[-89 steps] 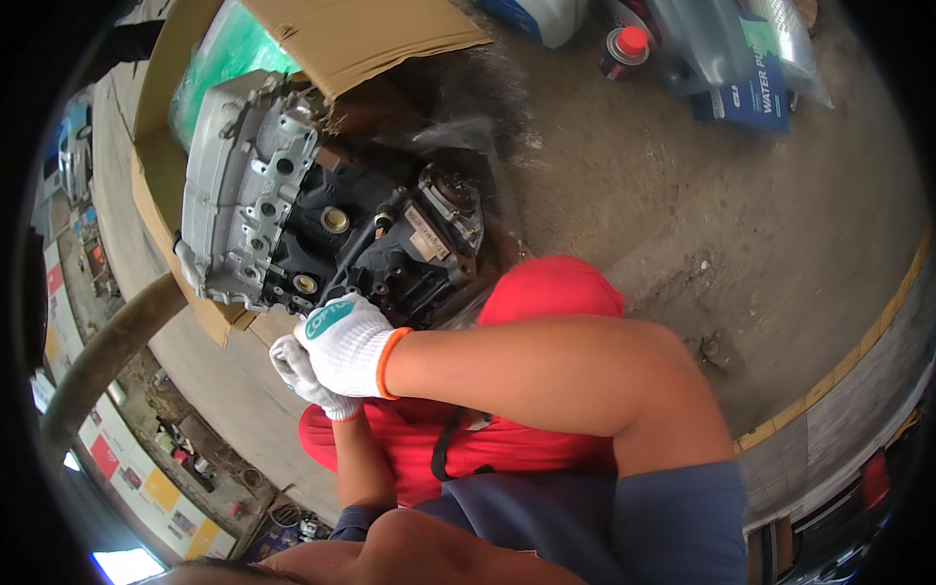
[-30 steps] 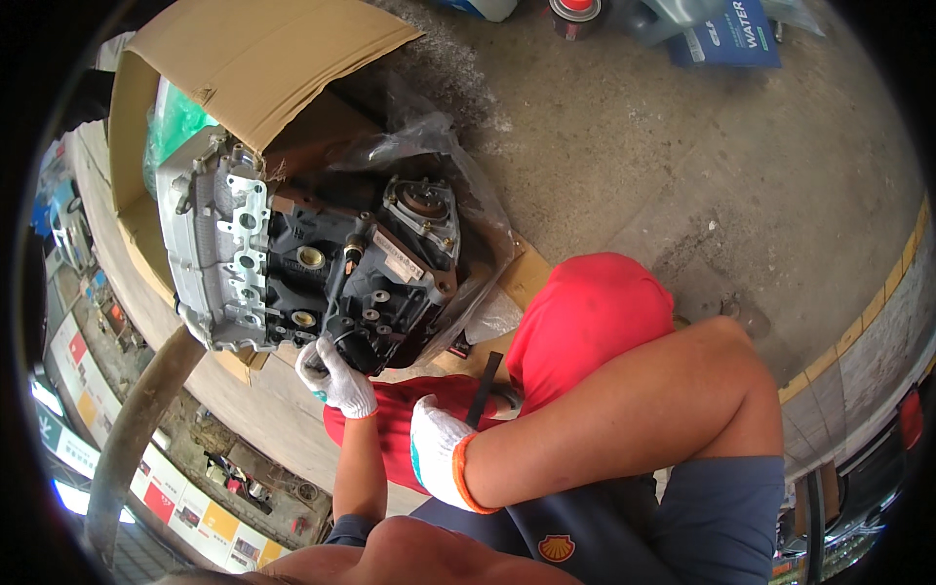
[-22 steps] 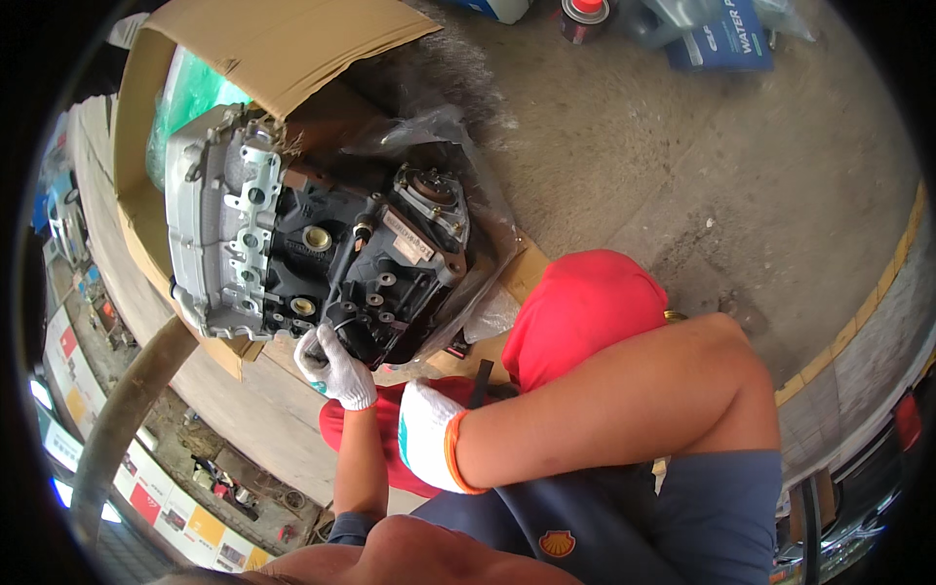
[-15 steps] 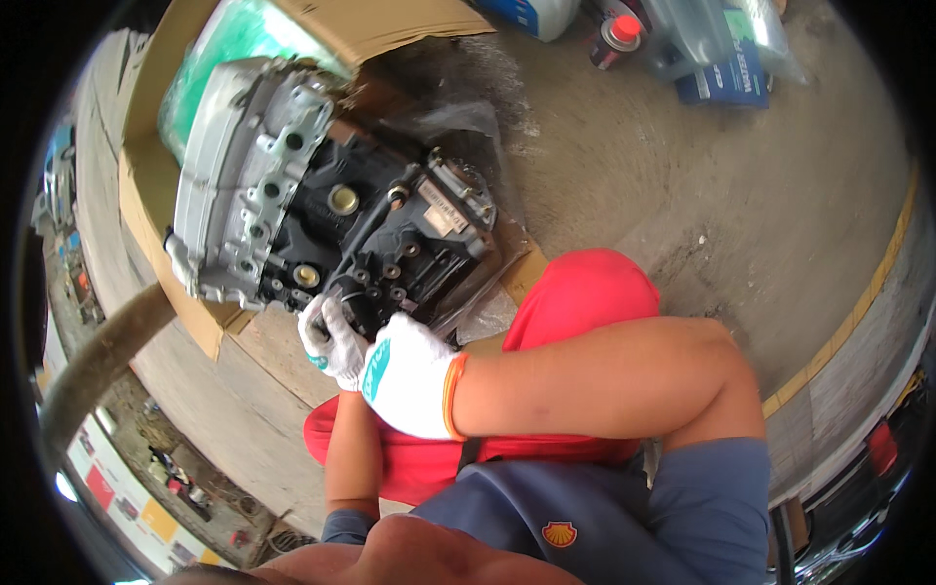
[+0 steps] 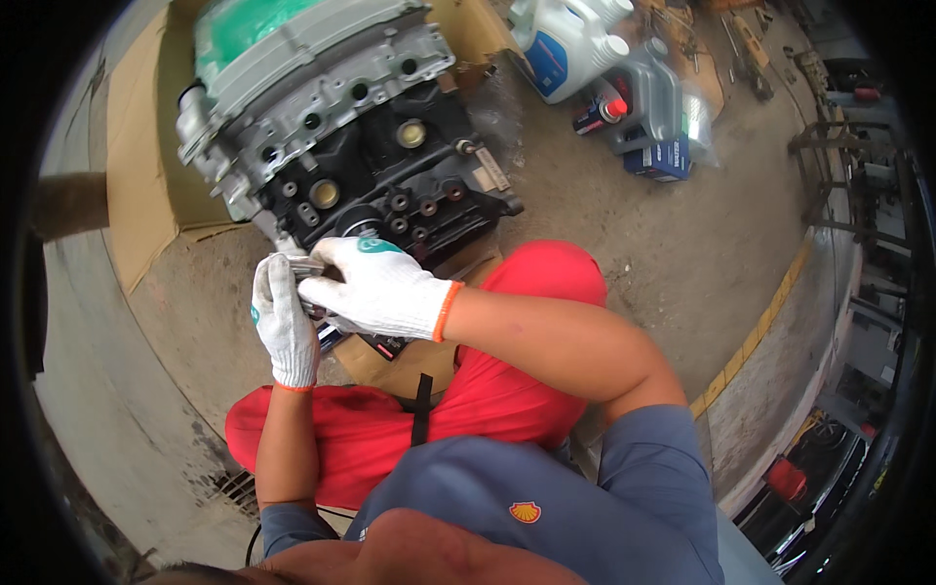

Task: The person uses a power tool to tighten bolts on an engine block, then unpacks a new cylinder head and installs it onto the block, securing it with bolts.

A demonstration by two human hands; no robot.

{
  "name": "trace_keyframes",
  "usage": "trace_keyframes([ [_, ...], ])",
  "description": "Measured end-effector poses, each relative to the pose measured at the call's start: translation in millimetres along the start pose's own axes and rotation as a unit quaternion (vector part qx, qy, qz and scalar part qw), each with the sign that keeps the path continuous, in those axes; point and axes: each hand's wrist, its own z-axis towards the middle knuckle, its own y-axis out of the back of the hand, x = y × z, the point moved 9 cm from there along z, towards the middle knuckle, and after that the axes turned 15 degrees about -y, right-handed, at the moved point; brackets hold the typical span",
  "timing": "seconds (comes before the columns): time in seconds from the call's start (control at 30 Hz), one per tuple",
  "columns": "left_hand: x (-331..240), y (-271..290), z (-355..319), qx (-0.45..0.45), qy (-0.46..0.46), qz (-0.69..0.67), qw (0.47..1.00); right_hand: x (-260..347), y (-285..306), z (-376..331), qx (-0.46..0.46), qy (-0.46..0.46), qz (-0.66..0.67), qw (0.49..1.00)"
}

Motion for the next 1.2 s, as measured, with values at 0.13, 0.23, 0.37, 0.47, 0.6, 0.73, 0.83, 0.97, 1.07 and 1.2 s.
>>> trace_keyframes([
  [0.13, -16, 28, -1, 0.029, -0.016, -0.001, 0.999, -13, -54, 10, 0.072, -0.045, 0.26, 0.962],
  [0.23, 0, 54, -4, 0.012, 0.012, -0.019, 1.0, -7, -79, 12, 0.044, -0.006, 0.269, 0.962],
  [0.37, 17, 71, -10, -0.026, 0.084, -0.087, 0.992, -2, -95, 15, 0.007, -0.028, 0.168, 0.985],
  [0.47, 19, 74, -10, -0.031, 0.077, -0.099, 0.992, -2, -98, 21, -0.033, 0.012, 0.159, 0.987],
  [0.6, 27, 71, -13, -0.029, 0.125, -0.105, 0.986, -10, -113, 28, 0.028, -0.008, 0.297, 0.954],
  [0.73, 35, 66, -17, -0.075, 0.177, -0.209, 0.959, -18, -123, 28, 0.09, -0.051, 0.406, 0.908],
  [0.83, 30, 65, -18, -0.101, 0.167, -0.23, 0.953, -19, -128, 28, 0.113, -0.051, 0.457, 0.881],
  [0.97, 31, 64, -17, -0.105, 0.148, -0.214, 0.96, -22, -128, 28, 0.149, -0.04, 0.477, 0.865],
  [1.07, 31, 63, -15, -0.098, 0.13, -0.2, 0.966, -26, -128, 28, 0.165, -0.037, 0.495, 0.852],
  [1.2, 30, 61, -9, -0.072, 0.108, -0.173, 0.976, -26, -125, 21, 0.176, -0.033, 0.521, 0.834],
])
